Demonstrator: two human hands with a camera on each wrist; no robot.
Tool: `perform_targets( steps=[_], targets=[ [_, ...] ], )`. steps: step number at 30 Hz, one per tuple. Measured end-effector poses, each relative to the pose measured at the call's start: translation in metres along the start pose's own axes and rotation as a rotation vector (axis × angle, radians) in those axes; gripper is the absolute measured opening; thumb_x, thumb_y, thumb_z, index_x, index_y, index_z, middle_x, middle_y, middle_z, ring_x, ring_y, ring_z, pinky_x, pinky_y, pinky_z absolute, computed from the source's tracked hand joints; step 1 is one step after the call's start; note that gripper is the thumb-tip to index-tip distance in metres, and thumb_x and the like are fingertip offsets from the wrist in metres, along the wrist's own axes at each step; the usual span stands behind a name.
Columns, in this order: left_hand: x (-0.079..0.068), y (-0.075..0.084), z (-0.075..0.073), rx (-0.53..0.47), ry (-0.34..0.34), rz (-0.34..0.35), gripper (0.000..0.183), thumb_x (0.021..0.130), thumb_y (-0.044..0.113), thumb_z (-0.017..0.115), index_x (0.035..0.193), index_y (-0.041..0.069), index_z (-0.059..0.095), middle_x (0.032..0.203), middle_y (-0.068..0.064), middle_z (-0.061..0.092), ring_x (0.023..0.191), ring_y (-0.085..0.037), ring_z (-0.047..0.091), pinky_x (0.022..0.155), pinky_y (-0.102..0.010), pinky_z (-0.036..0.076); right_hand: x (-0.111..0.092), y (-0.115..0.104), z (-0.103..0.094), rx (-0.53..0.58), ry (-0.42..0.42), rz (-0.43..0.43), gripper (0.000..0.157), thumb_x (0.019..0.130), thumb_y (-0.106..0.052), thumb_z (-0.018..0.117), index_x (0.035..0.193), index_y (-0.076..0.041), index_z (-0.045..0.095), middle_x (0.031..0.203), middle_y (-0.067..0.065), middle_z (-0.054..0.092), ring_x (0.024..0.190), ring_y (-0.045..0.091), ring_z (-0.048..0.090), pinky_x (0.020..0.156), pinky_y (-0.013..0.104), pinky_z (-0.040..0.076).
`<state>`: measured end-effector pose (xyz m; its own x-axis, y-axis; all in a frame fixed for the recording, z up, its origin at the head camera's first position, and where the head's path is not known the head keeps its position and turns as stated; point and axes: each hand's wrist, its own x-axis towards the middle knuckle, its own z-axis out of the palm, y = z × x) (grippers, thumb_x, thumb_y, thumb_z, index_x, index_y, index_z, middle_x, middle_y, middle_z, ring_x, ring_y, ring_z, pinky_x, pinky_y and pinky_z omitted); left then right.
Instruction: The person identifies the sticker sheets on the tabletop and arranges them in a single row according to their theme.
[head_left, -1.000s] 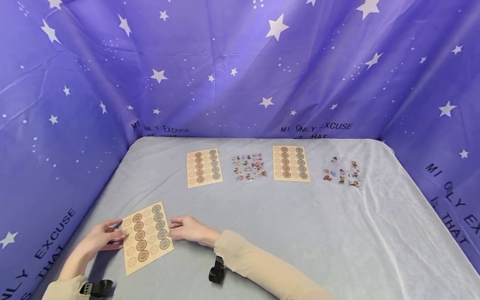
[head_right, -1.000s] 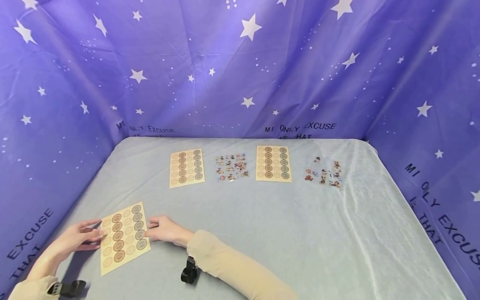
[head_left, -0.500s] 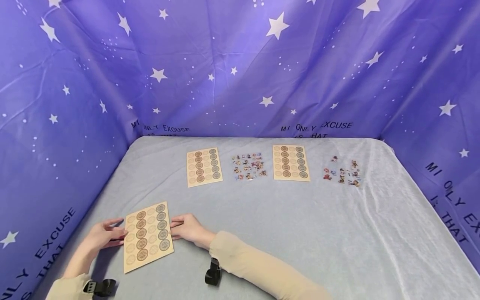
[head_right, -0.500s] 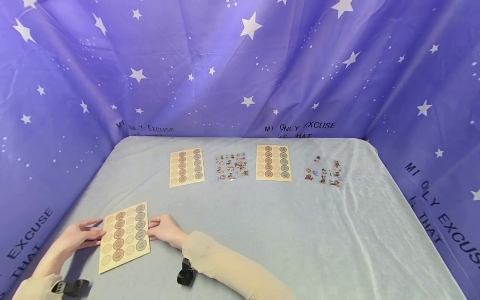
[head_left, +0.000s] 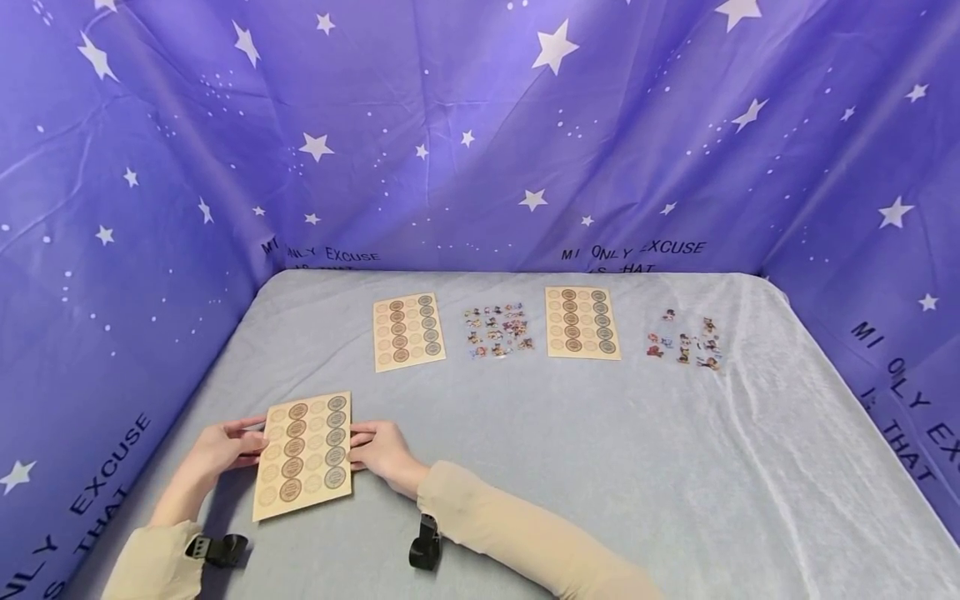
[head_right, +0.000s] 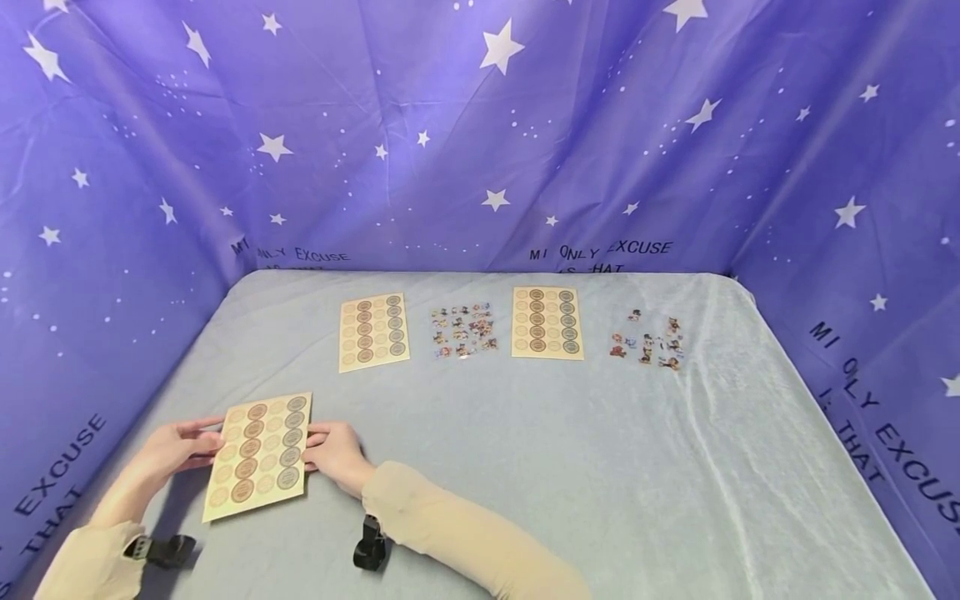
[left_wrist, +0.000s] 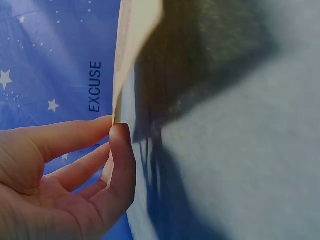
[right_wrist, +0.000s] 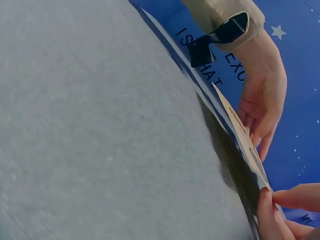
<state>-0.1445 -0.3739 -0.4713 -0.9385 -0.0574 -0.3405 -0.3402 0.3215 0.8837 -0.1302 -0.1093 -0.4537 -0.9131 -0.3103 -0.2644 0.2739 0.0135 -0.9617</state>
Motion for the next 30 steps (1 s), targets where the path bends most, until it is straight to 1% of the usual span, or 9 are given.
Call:
perform_targets(
  steps=[4,6,8,11,14,18,21,26,30],
  targets=[
    [0.007,0.01,0.004,0.004,-0.017,0.008,0.073,0.072,0.012,0.069,0.129,-0.014,0.031,0.073,0.007,0.062,0.066,-0.006,0.06,0.061,-0.025,0.054,0.002,-0.001,-0.003,0.005,0.041,-0.003,0.04,0.073,0.014,0.059,0.111,0.004,0.057,0.073,0.008,0.064,0.061,0.012,0.06,0.056,0.023,0.054],
    [0.016,0.009,0.005,0.03,-0.017,0.02,0.072,0.073,0.013,0.068,0.13,-0.012,0.032,0.073,0.008,0.062,0.066,-0.006,0.06,0.061,-0.025,0.054,0.003,-0.002,-0.004,0.012,0.062,-0.001,0.041,0.073,0.013,0.06,0.112,0.003,0.056,0.072,0.008,0.063,0.061,0.012,0.061,0.055,0.023,0.054],
    [0.022,0.013,0.007,0.035,-0.027,0.031,0.07,0.074,0.012,0.066,0.13,-0.012,0.033,0.073,0.008,0.062,0.065,-0.006,0.059,0.061,-0.026,0.054,0.005,-0.002,-0.005,0.014,0.081,0.003,0.042,0.073,0.013,0.06,0.113,0.002,0.056,0.072,0.008,0.063,0.061,0.013,0.061,0.054,0.023,0.053],
    [0.028,0.023,0.012,0.046,-0.029,0.03,0.059,0.075,0.008,0.064,0.128,-0.004,0.042,0.072,0.009,0.062,0.065,-0.006,0.06,0.06,-0.025,0.053,0.007,-0.003,-0.006,0.033,0.102,0.012,0.044,0.073,0.014,0.059,0.115,0.002,0.055,0.072,0.007,0.062,0.061,0.014,0.062,0.054,0.023,0.053],
    [0.02,0.046,0.02,0.042,-0.026,-0.008,0.056,0.074,0.006,0.064,0.126,-0.001,0.046,0.07,0.009,0.061,0.063,-0.005,0.059,0.059,-0.022,0.052,0.008,-0.004,-0.007,0.052,0.11,0.016,0.045,0.073,0.014,0.058,0.116,0.002,0.053,0.073,0.007,0.062,0.062,0.016,0.062,0.054,0.024,0.054],
    [0.015,0.062,0.027,0.11,-0.018,-0.03,0.058,0.077,0.004,0.061,0.129,-0.009,0.037,0.071,0.009,0.061,0.063,-0.004,0.058,0.059,-0.022,0.052,0.01,-0.005,-0.007,0.075,0.105,0.015,0.046,0.074,0.014,0.058,0.118,0.004,0.051,0.073,0.007,0.061,0.063,0.018,0.062,0.055,0.025,0.054],
    [0.017,0.066,0.029,0.143,-0.028,-0.022,0.057,0.08,0.001,0.058,0.129,-0.013,0.032,0.072,0.007,0.061,0.063,-0.004,0.058,0.059,-0.023,0.052,0.012,-0.005,-0.008,0.079,0.102,0.006,0.047,0.074,0.014,0.058,0.119,0.004,0.05,0.073,0.007,0.06,0.063,0.019,0.062,0.055,0.025,0.054],
    [0.023,0.071,0.033,0.142,-0.041,-0.021,0.057,0.08,-0.001,0.057,0.128,-0.015,0.032,0.072,0.005,0.062,0.062,-0.005,0.057,0.058,-0.025,0.052,0.016,-0.005,-0.01,0.078,0.111,0.001,0.048,0.074,0.015,0.057,0.12,0.006,0.048,0.074,0.008,0.059,0.063,0.021,0.062,0.054,0.026,0.054],
    [0.033,0.071,0.035,0.132,-0.044,-0.013,0.058,0.077,0.002,0.059,0.127,-0.013,0.035,0.07,0.005,0.061,0.062,-0.004,0.056,0.059,-0.025,0.051,0.019,-0.006,-0.013,0.08,0.122,-0.008,0.049,0.073,0.016,0.056,0.121,0.006,0.047,0.075,0.01,0.059,0.065,0.023,0.063,0.054,0.027,0.054]
  ],
)
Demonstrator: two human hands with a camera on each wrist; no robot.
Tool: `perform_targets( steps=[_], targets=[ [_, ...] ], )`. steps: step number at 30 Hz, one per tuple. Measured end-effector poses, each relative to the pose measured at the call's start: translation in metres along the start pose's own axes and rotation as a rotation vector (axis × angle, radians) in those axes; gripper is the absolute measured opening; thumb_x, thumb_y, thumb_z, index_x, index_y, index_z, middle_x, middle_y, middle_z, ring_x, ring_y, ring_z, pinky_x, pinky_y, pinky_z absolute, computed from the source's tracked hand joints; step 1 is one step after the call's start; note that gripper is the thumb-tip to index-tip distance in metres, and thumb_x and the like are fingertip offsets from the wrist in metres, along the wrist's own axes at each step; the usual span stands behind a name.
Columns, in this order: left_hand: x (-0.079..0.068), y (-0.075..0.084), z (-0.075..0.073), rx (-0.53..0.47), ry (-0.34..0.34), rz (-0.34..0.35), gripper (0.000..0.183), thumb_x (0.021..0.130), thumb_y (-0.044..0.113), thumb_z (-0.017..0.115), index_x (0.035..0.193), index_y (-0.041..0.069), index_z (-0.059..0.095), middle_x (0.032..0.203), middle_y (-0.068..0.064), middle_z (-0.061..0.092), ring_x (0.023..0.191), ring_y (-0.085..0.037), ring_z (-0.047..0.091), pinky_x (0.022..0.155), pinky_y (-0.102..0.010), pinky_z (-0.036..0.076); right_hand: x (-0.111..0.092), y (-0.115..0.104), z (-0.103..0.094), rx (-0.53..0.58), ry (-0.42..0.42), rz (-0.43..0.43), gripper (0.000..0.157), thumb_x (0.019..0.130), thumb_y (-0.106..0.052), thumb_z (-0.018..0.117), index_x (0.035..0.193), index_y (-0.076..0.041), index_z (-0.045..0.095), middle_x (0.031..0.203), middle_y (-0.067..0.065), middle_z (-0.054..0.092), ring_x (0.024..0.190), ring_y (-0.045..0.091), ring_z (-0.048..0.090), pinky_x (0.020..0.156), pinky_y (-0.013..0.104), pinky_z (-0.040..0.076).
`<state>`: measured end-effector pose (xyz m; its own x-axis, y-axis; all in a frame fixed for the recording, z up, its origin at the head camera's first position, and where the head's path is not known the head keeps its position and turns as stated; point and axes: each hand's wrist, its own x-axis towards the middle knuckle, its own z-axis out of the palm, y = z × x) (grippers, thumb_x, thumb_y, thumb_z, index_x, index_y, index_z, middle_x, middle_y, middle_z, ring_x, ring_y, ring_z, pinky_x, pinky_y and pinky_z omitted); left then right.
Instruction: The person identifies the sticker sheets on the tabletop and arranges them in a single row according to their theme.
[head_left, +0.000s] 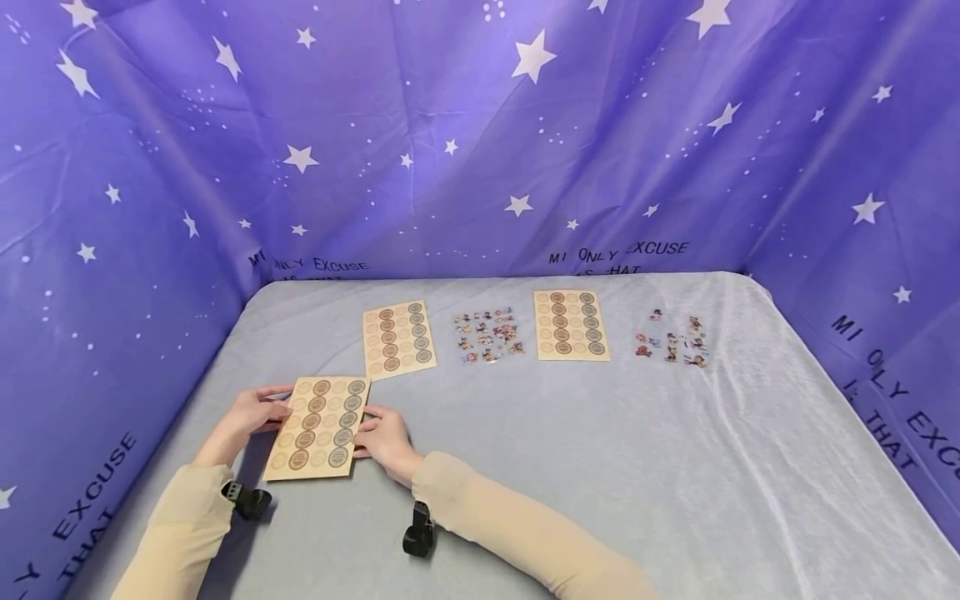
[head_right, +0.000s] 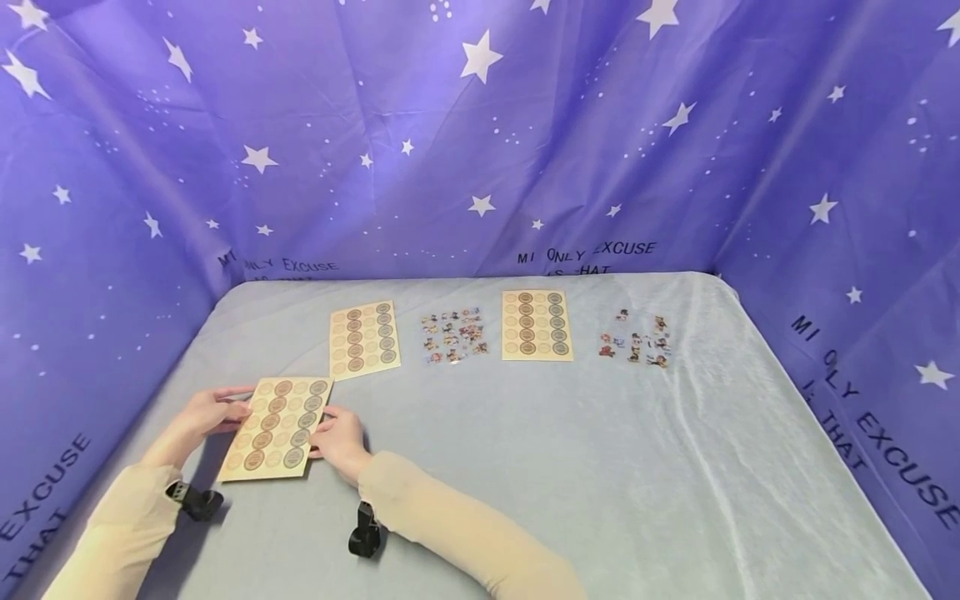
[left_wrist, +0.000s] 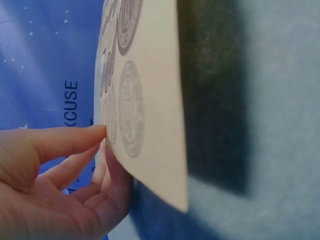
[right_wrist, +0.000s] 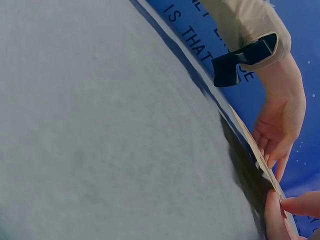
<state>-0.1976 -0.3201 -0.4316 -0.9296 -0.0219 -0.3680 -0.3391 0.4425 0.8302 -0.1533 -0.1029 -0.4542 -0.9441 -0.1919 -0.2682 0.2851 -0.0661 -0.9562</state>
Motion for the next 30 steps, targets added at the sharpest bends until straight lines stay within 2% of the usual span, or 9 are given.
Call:
perform_targets(
  steps=[1,4,7,8,10,15,20,30],
  targets=[
    [0.004,-0.002,-0.001,-0.023,-0.013,0.017,0.054,0.076,0.002,0.06,0.125,-0.009,0.042,0.069,0.004,0.061,0.061,-0.005,0.056,0.057,-0.024,0.051,0.001,0.0,0.0,-0.001,0.002,-0.003,0.05,0.073,0.016,0.057,0.121,0.006,0.047,0.075,0.01,0.059,0.065,0.023,0.063,0.054,0.027,0.054],
    [0.008,-0.005,-0.003,-0.036,-0.025,0.032,0.053,0.074,0.004,0.062,0.124,-0.007,0.045,0.069,0.004,0.06,0.061,-0.005,0.055,0.057,-0.024,0.05,0.003,0.0,0.0,0.003,0.001,-0.004,0.05,0.073,0.016,0.057,0.121,0.007,0.047,0.076,0.011,0.06,0.066,0.024,0.063,0.055,0.027,0.054],
    [0.007,-0.002,-0.002,-0.022,-0.014,0.017,0.054,0.076,0.003,0.061,0.126,-0.008,0.043,0.068,0.006,0.059,0.06,-0.004,0.053,0.056,-0.023,0.05,0.005,0.0,0.0,0.004,-0.004,-0.002,0.051,0.073,0.016,0.057,0.122,0.007,0.047,0.076,0.011,0.06,0.066,0.023,0.063,0.055,0.026,0.054],
    [0.005,0.001,0.0,0.001,0.001,-0.004,0.058,0.077,0.002,0.059,0.128,-0.012,0.036,0.069,0.008,0.058,0.06,-0.004,0.053,0.057,-0.022,0.05,0.006,0.0,0.0,0.001,-0.007,-0.002,0.051,0.073,0.016,0.057,0.122,0.007,0.046,0.076,0.011,0.06,0.066,0.022,0.063,0.055,0.026,0.054],
    [0.003,0.003,0.001,0.015,0.009,-0.019,0.058,0.078,0.0,0.057,0.129,-0.013,0.033,0.068,0.009,0.058,0.059,-0.003,0.052,0.056,-0.022,0.05,0.007,0.0,0.0,-0.015,-0.012,-0.003,0.051,0.073,0.015,0.058,0.122,0.007,0.046,0.076,0.011,0.061,0.065,0.021,0.063,0.055,0.025,0.054],
    [0.003,0.004,0.002,0.025,0.032,-0.05,0.056,0.078,-0.002,0.055,0.129,-0.013,0.032,0.065,0.009,0.057,0.057,-0.003,0.052,0.055,-0.02,0.049,0.01,-0.001,0.001,-0.061,-0.014,-0.022,0.05,0.073,0.015,0.058,0.121,0.008,0.047,0.075,0.011,0.061,0.064,0.021,0.063,0.054,0.024,0.054],
    [0.005,0.006,0.003,0.029,0.05,-0.056,0.056,0.077,-0.002,0.054,0.128,-0.012,0.033,0.064,0.009,0.056,0.058,-0.003,0.053,0.055,-0.02,0.049,0.012,-0.003,0.002,-0.1,-0.008,-0.042,0.05,0.071,0.016,0.058,0.12,0.009,0.048,0.074,0.012,0.06,0.062,0.02,0.063,0.052,0.022,0.053],
    [0.007,0.007,0.003,0.026,0.068,-0.046,0.056,0.076,-0.005,0.054,0.127,-0.015,0.033,0.063,0.008,0.057,0.057,-0.003,0.054,0.054,-0.021,0.049,0.018,-0.003,0.002,-0.142,-0.01,-0.028,0.05,0.071,0.015,0.06,0.119,0.008,0.049,0.072,0.01,0.063,0.061,0.022,0.064,0.05,0.022,0.053]
  ],
)
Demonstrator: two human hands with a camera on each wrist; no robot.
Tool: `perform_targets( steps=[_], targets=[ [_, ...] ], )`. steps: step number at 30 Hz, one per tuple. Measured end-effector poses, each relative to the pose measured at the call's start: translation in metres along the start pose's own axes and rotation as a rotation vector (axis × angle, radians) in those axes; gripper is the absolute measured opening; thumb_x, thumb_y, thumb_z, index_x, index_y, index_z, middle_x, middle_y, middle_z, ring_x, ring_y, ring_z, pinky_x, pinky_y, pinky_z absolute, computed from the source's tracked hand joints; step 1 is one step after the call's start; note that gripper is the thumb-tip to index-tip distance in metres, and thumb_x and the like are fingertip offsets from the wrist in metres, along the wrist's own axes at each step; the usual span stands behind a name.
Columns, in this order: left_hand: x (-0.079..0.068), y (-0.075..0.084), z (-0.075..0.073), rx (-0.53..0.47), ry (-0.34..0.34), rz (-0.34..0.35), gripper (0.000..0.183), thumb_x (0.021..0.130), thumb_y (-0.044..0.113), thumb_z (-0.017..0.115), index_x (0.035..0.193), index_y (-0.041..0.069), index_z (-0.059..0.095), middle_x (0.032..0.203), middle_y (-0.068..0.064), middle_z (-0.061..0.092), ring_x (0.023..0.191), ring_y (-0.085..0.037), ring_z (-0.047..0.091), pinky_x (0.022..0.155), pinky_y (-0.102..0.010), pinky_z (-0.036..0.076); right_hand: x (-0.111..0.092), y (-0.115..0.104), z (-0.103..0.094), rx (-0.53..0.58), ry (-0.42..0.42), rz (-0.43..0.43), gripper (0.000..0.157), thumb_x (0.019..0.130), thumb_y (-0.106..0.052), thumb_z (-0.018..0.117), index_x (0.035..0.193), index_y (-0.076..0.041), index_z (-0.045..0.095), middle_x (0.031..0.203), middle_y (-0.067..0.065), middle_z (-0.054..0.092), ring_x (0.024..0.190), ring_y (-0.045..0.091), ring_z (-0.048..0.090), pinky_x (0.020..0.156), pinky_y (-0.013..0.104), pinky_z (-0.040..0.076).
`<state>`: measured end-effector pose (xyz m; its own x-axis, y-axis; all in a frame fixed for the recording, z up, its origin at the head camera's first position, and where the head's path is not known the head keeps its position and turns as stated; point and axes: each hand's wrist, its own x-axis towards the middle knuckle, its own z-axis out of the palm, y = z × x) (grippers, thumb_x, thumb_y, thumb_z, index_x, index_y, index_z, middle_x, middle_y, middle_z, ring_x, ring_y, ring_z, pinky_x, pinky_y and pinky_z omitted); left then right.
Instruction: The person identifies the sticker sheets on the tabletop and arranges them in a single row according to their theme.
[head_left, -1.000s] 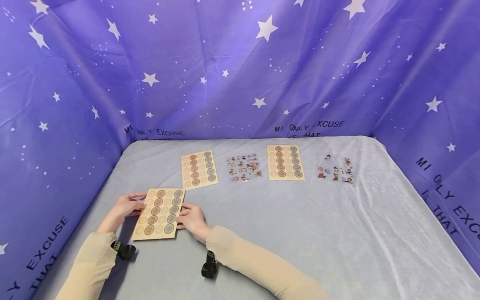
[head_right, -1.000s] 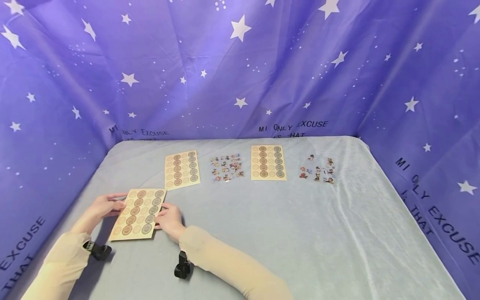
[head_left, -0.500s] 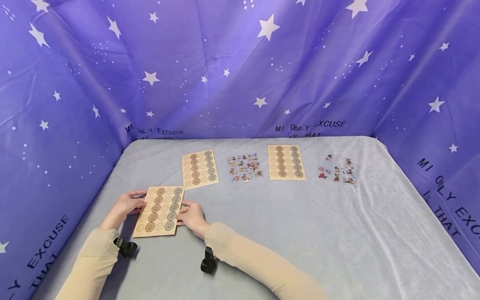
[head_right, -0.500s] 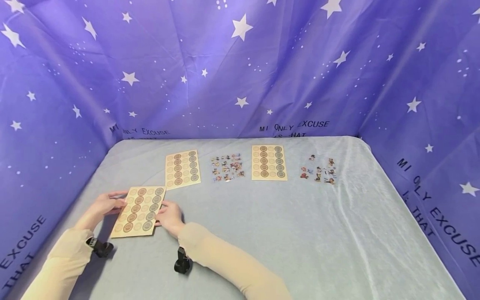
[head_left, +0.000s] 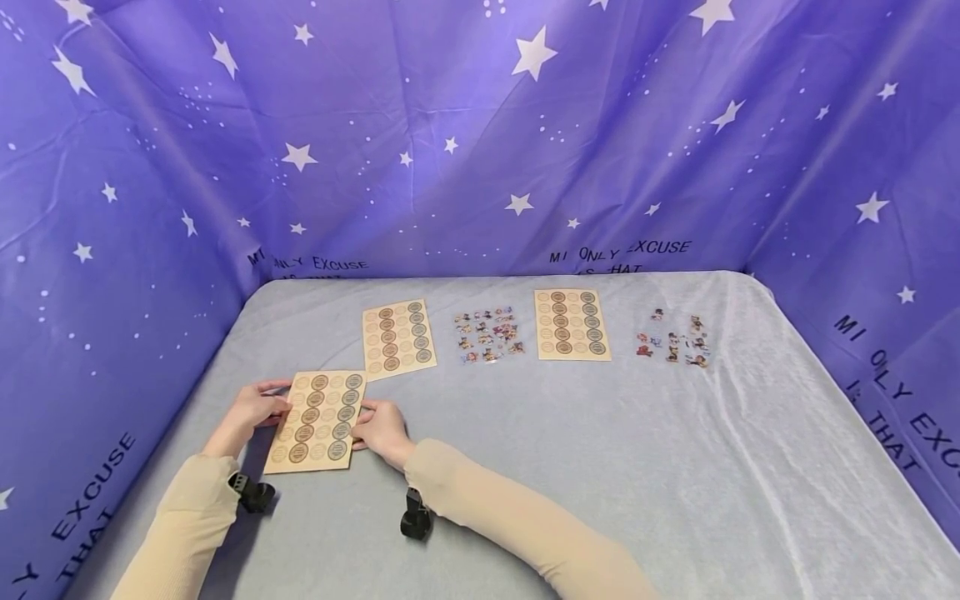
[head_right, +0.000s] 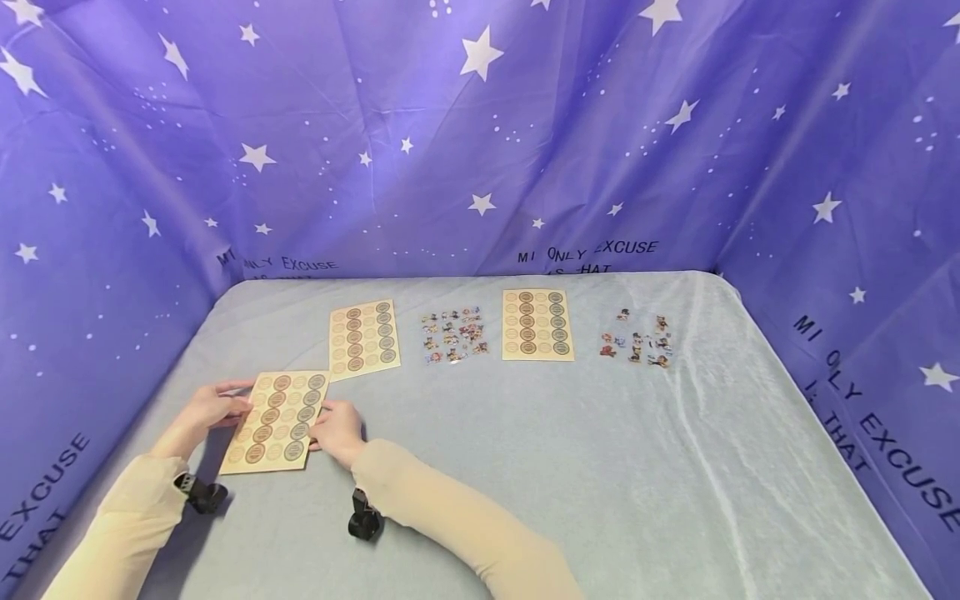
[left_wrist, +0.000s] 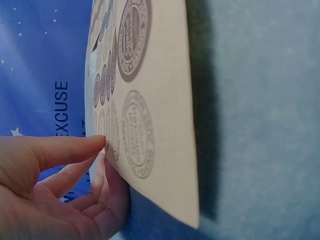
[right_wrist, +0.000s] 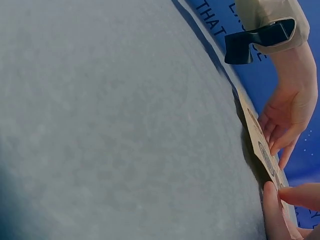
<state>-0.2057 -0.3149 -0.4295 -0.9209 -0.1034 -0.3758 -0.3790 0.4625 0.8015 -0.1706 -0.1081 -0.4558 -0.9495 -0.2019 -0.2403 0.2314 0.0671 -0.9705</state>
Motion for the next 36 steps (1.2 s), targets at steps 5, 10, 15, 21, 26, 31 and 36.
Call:
perform_targets(
  steps=[5,10,15,21,26,31,36],
  targets=[
    [0.0,-0.001,-0.001,0.014,0.015,0.015,0.055,0.076,-0.005,0.053,0.127,-0.015,0.034,0.062,0.008,0.055,0.056,-0.004,0.053,0.053,-0.021,0.049,0.004,0.001,0.002,-0.018,-0.01,-0.017,0.05,0.07,0.015,0.06,0.119,0.009,0.049,0.071,0.011,0.063,0.058,0.024,0.064,0.048,0.023,0.053],
    [0.001,-0.005,-0.004,0.03,0.033,0.023,0.055,0.076,-0.004,0.054,0.127,-0.015,0.034,0.065,0.008,0.054,0.057,-0.005,0.051,0.053,-0.021,0.049,0.005,0.0,0.006,-0.034,-0.009,-0.028,0.051,0.07,0.015,0.06,0.119,0.01,0.049,0.07,0.011,0.063,0.059,0.026,0.064,0.048,0.023,0.053],
    [0.001,-0.006,-0.007,0.039,0.043,0.026,0.055,0.075,-0.004,0.054,0.126,-0.015,0.035,0.063,0.008,0.053,0.058,-0.004,0.051,0.054,-0.021,0.049,0.004,-0.002,0.009,-0.063,-0.015,-0.04,0.05,0.071,0.014,0.061,0.119,0.01,0.049,0.07,0.01,0.062,0.059,0.026,0.064,0.048,0.022,0.052],
    [0.0,-0.004,-0.006,0.037,0.048,0.032,0.054,0.076,-0.005,0.055,0.125,-0.016,0.035,0.065,0.007,0.055,0.057,-0.004,0.052,0.053,-0.021,0.049,0.006,-0.002,0.007,-0.1,-0.038,-0.041,0.05,0.072,0.012,0.061,0.12,0.01,0.047,0.068,0.009,0.063,0.057,0.025,0.064,0.046,0.021,0.052],
    [-0.001,-0.003,-0.004,0.057,0.084,0.052,0.053,0.075,-0.003,0.056,0.122,-0.017,0.038,0.066,0.002,0.058,0.055,-0.004,0.051,0.051,-0.021,0.049,0.005,-0.004,0.0,-0.151,-0.076,-0.036,0.048,0.075,0.007,0.061,0.121,0.007,0.048,0.066,0.008,0.062,0.054,0.025,0.062,0.045,0.022,0.052],
    [0.005,-0.005,-0.005,0.101,0.215,0.066,0.048,0.073,0.007,0.06,0.116,-0.012,0.049,0.072,-0.004,0.061,0.055,-0.006,0.052,0.047,-0.024,0.048,0.003,-0.011,-0.013,-0.197,-0.102,-0.06,0.038,0.077,0.002,0.062,0.113,0.006,0.054,0.069,0.009,0.063,0.057,0.024,0.063,0.047,0.022,0.052],
    [0.03,-0.02,-0.004,0.085,0.277,0.173,0.041,0.076,0.015,0.063,0.111,-0.005,0.057,0.071,0.002,0.061,0.054,-0.001,0.052,0.04,-0.02,0.044,0.008,-0.014,-0.03,-0.216,-0.143,-0.111,0.027,0.077,0.0,0.062,0.104,0.005,0.06,0.07,0.008,0.061,0.062,0.023,0.063,0.051,0.022,0.052]
  ],
)
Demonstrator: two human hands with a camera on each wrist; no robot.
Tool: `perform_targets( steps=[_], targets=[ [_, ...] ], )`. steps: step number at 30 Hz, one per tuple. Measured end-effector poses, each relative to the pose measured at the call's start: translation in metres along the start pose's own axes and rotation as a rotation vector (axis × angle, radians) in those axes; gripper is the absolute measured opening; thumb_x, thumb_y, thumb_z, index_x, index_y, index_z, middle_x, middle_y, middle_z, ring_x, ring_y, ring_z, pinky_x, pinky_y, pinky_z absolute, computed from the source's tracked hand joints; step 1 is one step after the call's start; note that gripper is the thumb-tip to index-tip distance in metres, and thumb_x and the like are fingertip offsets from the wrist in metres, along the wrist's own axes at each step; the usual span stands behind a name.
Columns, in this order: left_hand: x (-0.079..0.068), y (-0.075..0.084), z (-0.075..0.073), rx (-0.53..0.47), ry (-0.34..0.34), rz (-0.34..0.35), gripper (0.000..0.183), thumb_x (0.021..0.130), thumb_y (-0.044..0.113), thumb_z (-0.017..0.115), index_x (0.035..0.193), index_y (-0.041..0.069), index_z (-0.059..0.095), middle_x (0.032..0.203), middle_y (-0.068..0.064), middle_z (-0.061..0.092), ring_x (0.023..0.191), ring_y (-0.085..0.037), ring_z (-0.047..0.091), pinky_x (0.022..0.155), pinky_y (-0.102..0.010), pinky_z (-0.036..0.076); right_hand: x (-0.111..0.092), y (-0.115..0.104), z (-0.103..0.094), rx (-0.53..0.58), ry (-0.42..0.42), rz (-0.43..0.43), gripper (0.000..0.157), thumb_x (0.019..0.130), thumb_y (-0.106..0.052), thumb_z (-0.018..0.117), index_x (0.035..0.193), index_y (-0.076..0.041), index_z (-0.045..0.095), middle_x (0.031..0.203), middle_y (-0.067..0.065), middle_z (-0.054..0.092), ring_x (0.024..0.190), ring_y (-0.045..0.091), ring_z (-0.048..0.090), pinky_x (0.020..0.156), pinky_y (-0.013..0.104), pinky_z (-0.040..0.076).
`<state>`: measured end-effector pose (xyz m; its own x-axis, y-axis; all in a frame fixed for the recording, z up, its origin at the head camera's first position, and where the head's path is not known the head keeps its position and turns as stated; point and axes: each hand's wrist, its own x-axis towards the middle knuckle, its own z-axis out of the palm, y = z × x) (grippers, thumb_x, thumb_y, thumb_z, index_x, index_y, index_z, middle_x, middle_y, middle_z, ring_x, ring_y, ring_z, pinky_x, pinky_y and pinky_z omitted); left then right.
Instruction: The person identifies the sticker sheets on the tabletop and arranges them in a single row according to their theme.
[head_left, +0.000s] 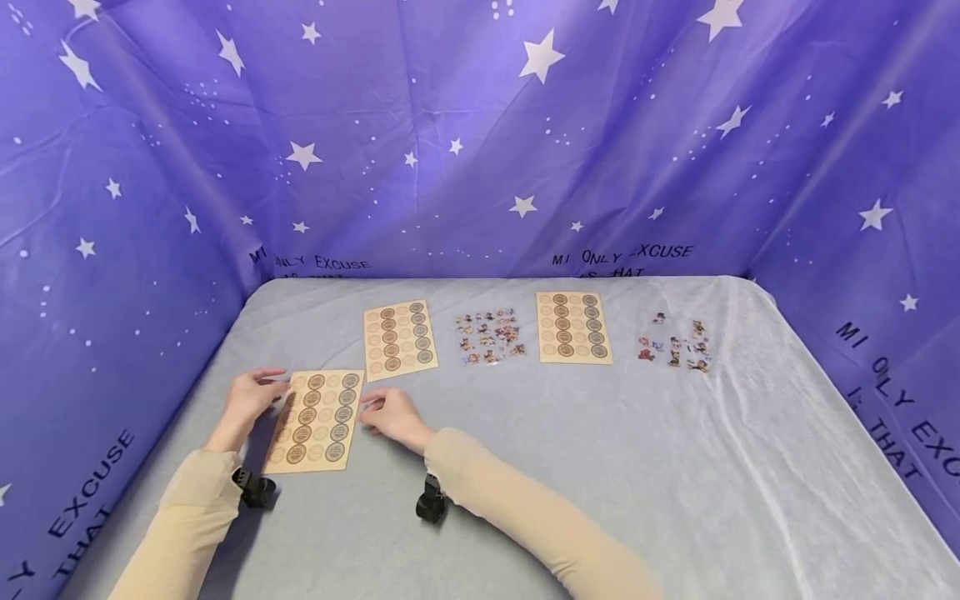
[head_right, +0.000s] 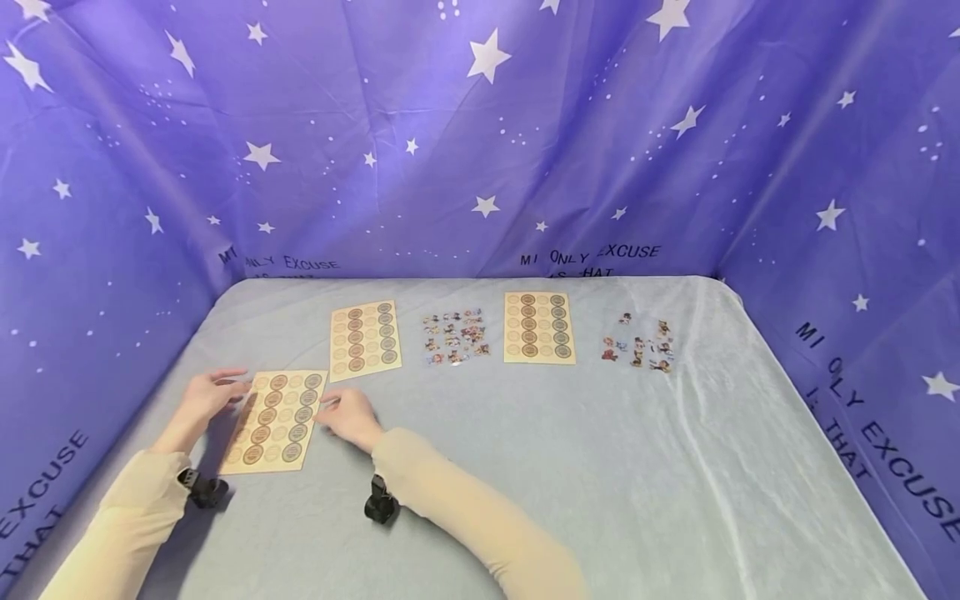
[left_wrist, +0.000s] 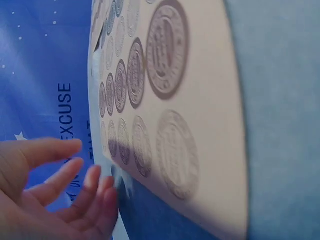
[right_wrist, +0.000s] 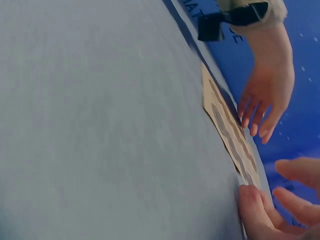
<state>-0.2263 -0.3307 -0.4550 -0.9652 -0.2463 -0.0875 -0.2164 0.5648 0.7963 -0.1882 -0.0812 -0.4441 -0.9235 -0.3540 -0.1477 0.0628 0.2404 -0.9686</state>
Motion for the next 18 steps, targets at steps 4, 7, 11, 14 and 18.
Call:
perform_targets(
  steps=[4,7,11,14,18],
  targets=[
    [0.016,-0.01,0.011,-0.086,-0.004,0.134,0.038,0.078,0.013,0.062,0.11,-0.007,0.057,0.068,0.011,0.058,0.056,0.001,0.053,0.047,-0.014,0.046,0.005,0.003,-0.015,0.02,-0.018,-0.021,0.027,0.078,-0.001,0.061,0.105,0.005,0.06,0.075,0.011,0.063,0.068,0.025,0.063,0.055,0.023,0.053],
    [0.02,-0.006,0.017,-0.147,-0.046,0.19,0.04,0.078,0.012,0.061,0.112,-0.009,0.055,0.068,0.014,0.058,0.059,0.001,0.054,0.053,-0.014,0.048,0.007,0.003,-0.025,0.036,-0.007,-0.028,0.028,0.078,0.0,0.061,0.105,0.006,0.06,0.079,0.015,0.064,0.072,0.031,0.063,0.058,0.027,0.054],
    [0.02,0.005,0.023,-0.153,-0.081,0.196,0.042,0.078,0.017,0.061,0.114,-0.006,0.055,0.072,0.016,0.057,0.062,0.002,0.055,0.056,-0.013,0.048,0.007,0.001,-0.038,0.048,0.021,-0.046,0.029,0.078,0.002,0.058,0.106,0.008,0.059,0.081,0.017,0.065,0.072,0.032,0.063,0.06,0.028,0.054],
    [0.018,0.018,0.025,-0.175,-0.118,0.195,0.042,0.079,0.02,0.062,0.114,-0.001,0.057,0.075,0.015,0.057,0.064,0.002,0.054,0.057,-0.012,0.047,0.005,-0.002,-0.049,0.041,0.047,-0.066,0.03,0.079,0.002,0.055,0.108,0.008,0.058,0.084,0.017,0.065,0.07,0.03,0.063,0.062,0.03,0.054],
    [0.013,0.037,0.029,-0.203,-0.158,0.182,0.039,0.08,0.018,0.062,0.114,0.0,0.058,0.077,0.014,0.059,0.066,0.003,0.054,0.058,-0.011,0.046,0.001,-0.012,-0.064,0.056,0.068,-0.054,0.032,0.079,0.004,0.054,0.11,0.012,0.055,0.09,0.024,0.063,0.076,0.039,0.061,0.069,0.039,0.053]
  ],
)
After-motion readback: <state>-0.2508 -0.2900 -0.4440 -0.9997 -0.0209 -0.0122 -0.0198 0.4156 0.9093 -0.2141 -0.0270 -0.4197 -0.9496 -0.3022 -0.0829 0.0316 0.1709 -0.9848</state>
